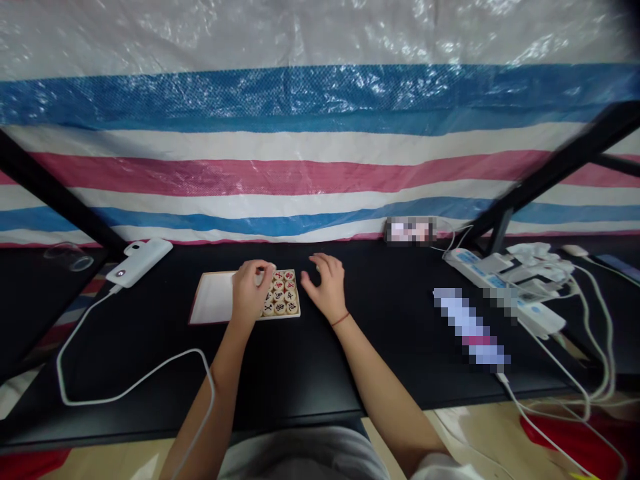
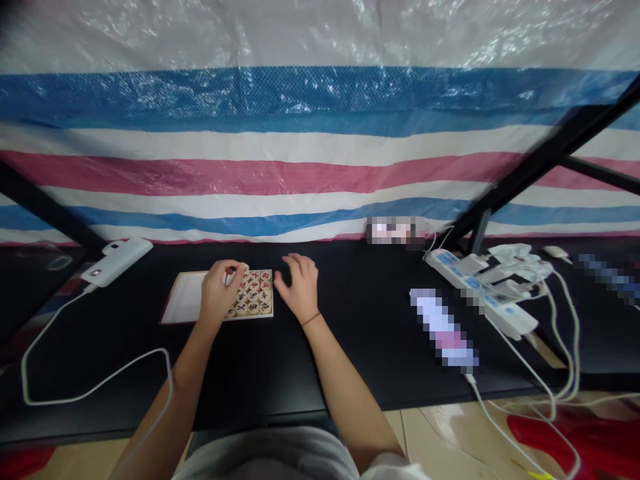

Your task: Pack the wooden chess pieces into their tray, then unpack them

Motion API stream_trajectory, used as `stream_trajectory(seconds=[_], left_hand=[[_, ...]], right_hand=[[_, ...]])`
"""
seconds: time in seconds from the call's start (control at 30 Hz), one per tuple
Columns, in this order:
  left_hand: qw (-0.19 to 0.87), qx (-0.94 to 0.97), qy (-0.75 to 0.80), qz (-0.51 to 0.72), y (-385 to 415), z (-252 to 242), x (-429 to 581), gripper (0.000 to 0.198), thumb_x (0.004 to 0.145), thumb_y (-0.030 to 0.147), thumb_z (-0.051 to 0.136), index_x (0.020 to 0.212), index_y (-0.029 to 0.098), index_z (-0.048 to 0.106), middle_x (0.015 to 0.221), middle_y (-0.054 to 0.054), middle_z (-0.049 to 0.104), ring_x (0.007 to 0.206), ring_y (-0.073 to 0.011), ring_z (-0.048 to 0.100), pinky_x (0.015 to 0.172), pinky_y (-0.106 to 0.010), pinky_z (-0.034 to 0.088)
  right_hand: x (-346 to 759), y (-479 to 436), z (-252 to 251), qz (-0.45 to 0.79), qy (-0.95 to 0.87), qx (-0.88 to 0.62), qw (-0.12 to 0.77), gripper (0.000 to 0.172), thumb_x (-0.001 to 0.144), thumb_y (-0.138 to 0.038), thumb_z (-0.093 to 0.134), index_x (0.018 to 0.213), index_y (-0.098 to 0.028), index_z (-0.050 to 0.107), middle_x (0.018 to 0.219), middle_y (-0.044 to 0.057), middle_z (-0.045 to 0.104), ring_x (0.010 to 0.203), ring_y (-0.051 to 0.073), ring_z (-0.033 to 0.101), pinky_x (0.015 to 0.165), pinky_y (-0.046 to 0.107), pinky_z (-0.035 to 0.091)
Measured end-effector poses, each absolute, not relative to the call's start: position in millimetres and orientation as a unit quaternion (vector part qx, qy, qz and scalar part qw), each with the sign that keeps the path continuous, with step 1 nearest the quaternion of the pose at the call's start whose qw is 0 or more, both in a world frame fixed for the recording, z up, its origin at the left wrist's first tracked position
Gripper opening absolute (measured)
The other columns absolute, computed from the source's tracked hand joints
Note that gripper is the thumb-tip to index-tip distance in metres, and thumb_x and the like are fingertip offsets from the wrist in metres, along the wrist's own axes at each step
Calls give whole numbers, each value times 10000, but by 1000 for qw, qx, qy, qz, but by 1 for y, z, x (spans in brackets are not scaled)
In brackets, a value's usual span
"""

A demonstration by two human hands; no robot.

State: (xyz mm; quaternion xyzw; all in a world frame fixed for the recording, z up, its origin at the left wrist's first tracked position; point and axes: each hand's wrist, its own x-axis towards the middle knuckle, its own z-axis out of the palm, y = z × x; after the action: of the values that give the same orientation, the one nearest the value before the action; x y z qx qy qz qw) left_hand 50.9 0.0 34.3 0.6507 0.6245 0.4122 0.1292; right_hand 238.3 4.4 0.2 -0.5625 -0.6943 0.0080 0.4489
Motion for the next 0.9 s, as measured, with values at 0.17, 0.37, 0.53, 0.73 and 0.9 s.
stream_trajectory(seconds=[0.17, 0.37, 0.53, 0.73, 0.9], left_hand=[[301, 620, 517, 507, -7, 26, 71, 211, 826, 421, 591, 879, 217, 605, 894, -26, 674, 837, -159, 652, 795, -281, 512], [311, 627, 517, 493, -8, 22, 75, 215, 843, 400, 581, 960, 220, 600, 921, -27, 681, 858, -155, 655, 815, -283, 518], [226, 619, 585, 473, -3, 24, 58, 269, 894, 388, 511, 1083, 221, 602, 963, -42, 677, 900, -167, 637, 824, -293, 497], [218, 582, 628, 468, 6, 18, 40, 275, 885, 369, 499, 1077, 213, 619, 964, -49, 680, 911, -188, 634, 698, -268, 488], [222, 583, 633, 458, 6, 17, 39, 270, 874, 350, 499, 1069, 214, 628, 954, -43, 686, 906, -190, 636, 704, -273, 486]], right_hand=[[215, -13, 12, 58, -771, -434, 462, 312, 897, -290, 522, 1198, -230, 570, 1112, 95, 654, 1075, 238, 589, 953, 425, 454], [220, -11, 9, 59, -754, -430, 493, 266, 892, -263, 524, 1142, -226, 607, 1089, 93, 650, 1048, 223, 597, 934, 402, 476], [252, 9, -1, 17, -631, -589, 505, 269, 854, -279, 515, 1090, -186, 604, 1027, 114, 641, 985, 252, 578, 907, 435, 461], [276, 25, -17, 44, -630, -644, 432, 147, 822, -272, 540, 930, -190, 596, 922, 77, 669, 916, 240, 563, 868, 376, 424], [269, 24, -20, 62, -648, -664, 367, 106, 844, -256, 519, 893, -215, 604, 944, 52, 684, 948, 243, 566, 835, 356, 393]])
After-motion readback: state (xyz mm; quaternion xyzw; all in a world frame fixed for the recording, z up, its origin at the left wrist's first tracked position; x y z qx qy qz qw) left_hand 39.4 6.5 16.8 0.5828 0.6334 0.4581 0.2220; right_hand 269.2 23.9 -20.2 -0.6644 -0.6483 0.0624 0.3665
